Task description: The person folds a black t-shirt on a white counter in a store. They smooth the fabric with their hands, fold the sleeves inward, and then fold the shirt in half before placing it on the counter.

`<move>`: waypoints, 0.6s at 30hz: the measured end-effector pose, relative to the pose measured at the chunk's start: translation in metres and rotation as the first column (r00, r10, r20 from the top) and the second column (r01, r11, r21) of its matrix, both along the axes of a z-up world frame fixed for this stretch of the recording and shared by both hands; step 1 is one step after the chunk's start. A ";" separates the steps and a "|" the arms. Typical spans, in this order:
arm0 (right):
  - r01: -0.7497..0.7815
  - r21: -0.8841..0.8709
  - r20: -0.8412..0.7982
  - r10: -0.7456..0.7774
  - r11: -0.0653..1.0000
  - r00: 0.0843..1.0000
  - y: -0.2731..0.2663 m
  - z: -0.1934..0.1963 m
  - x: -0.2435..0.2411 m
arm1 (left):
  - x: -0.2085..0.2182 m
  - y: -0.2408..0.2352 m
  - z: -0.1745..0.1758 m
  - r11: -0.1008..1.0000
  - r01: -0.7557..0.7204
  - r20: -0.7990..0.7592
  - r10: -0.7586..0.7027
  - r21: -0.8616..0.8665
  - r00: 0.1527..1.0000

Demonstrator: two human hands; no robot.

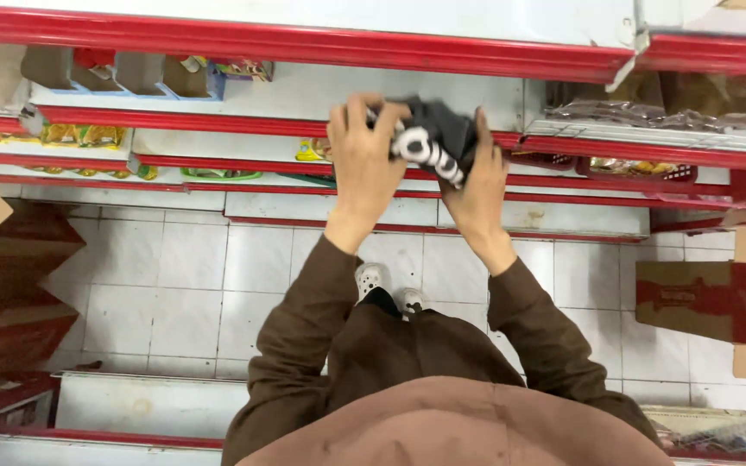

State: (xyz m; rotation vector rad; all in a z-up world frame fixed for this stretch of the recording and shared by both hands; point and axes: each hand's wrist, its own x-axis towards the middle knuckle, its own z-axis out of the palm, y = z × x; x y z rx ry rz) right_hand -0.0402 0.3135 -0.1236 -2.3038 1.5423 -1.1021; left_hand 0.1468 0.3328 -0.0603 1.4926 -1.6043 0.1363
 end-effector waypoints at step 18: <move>-0.443 0.639 0.523 0.067 0.629 0.850 0.004 -0.083 -0.032 | 0.065 -0.001 -0.093 0.711 0.565 -0.604 -0.247 0.418 0.758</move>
